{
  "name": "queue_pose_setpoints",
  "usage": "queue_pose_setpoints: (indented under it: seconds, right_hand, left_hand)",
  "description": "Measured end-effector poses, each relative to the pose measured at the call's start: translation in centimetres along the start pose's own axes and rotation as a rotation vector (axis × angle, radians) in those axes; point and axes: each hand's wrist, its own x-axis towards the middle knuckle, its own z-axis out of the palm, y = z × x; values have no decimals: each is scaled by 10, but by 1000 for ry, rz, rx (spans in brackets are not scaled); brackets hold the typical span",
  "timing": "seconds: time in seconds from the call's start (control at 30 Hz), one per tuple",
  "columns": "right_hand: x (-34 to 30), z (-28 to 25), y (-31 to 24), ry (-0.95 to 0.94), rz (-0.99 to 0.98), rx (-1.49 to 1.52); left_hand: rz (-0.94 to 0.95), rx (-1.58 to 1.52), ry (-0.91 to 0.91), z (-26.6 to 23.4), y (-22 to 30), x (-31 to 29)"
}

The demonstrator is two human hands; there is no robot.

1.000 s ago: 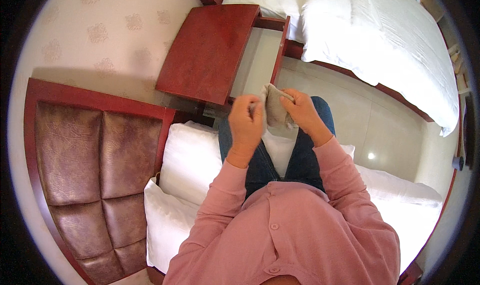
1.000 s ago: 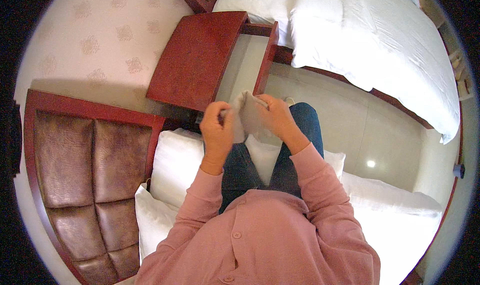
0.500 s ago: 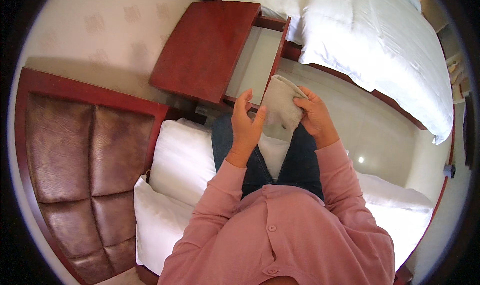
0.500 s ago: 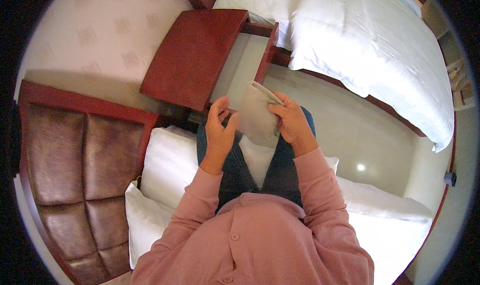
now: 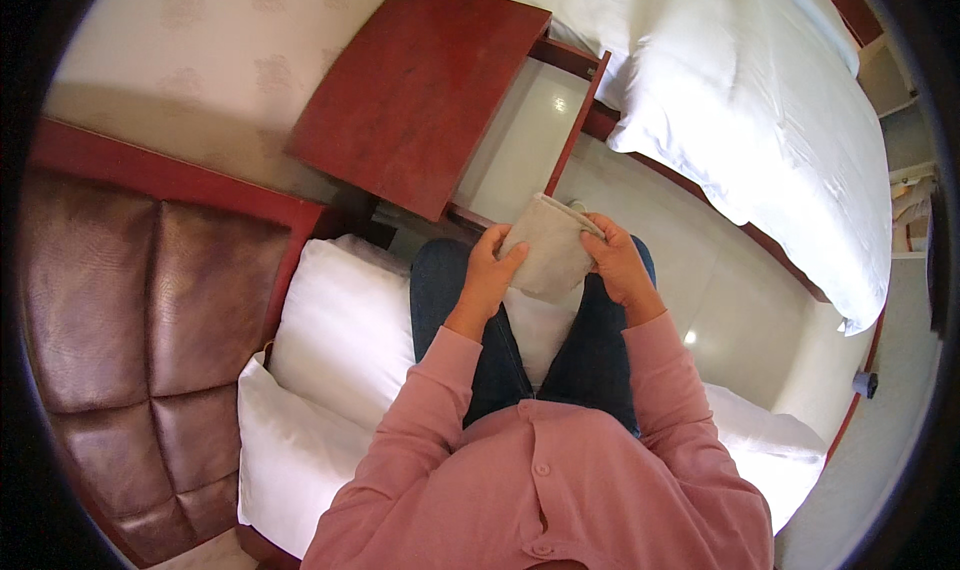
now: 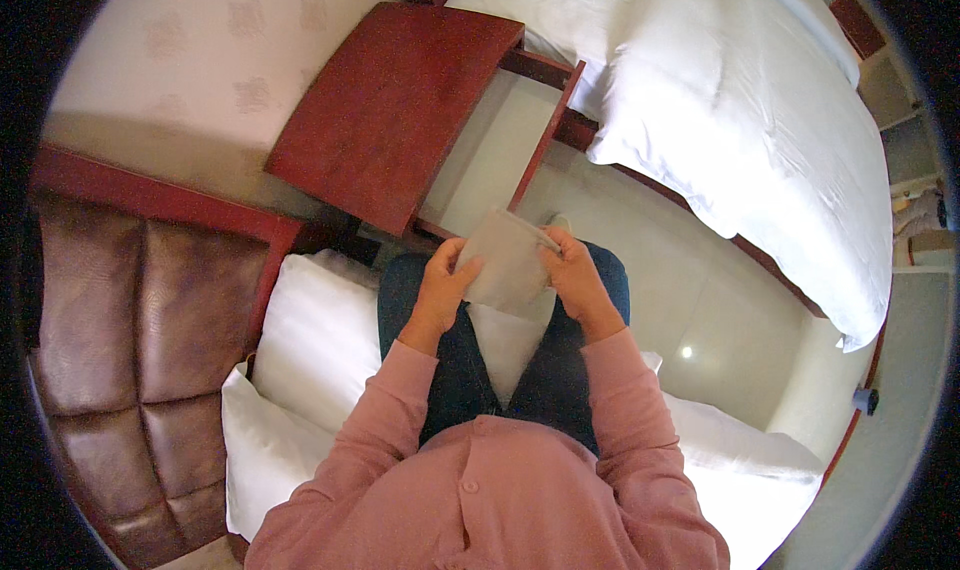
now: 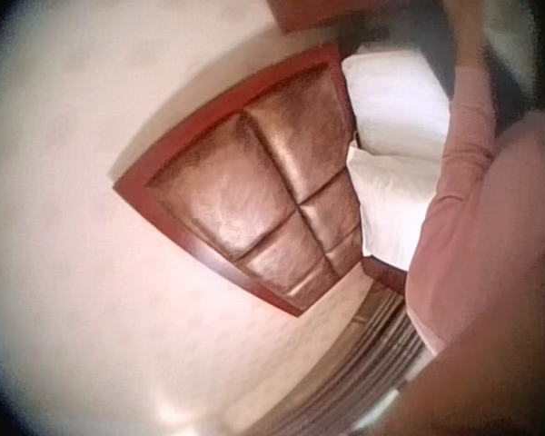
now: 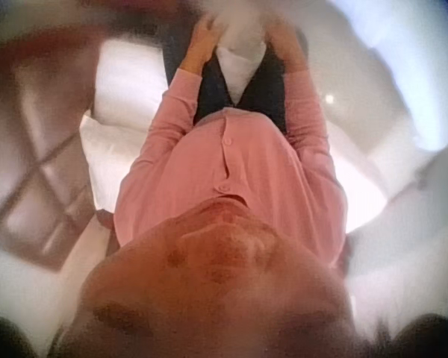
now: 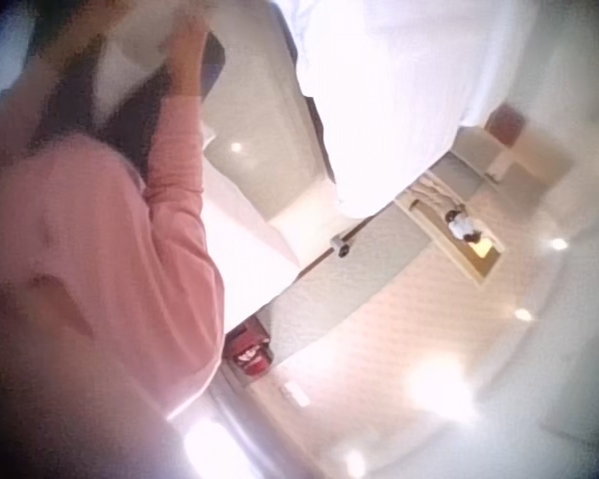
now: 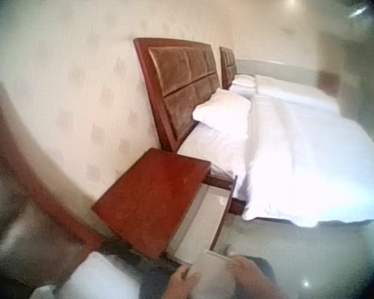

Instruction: The person wipes a wall and then a bedside table with a cloth. They open the table drawer and wipe the interior surfaces, repeatedly folding the cloth and continuing to clean the drawer until the end of the clip.

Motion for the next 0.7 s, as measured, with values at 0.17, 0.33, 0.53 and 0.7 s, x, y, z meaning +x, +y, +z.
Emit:
queue_pose_setpoints:
  seconds: [0.17,0.33,0.53,0.7]
  right_hand:
    - [56,11,-6,71,-212,-360]
    - [148,21,-32,49,-364,-792]
    - [234,32,-53,443,-830,-1313]
    - [265,46,-21,30,-363,-1638]
  left_hand:
    - [-5,-72,96,-6,-13,34]
    - [105,-90,211,-7,-24,90]
    - [-55,196,264,-7,-34,138]
    - [80,623,35,-7,-45,154]
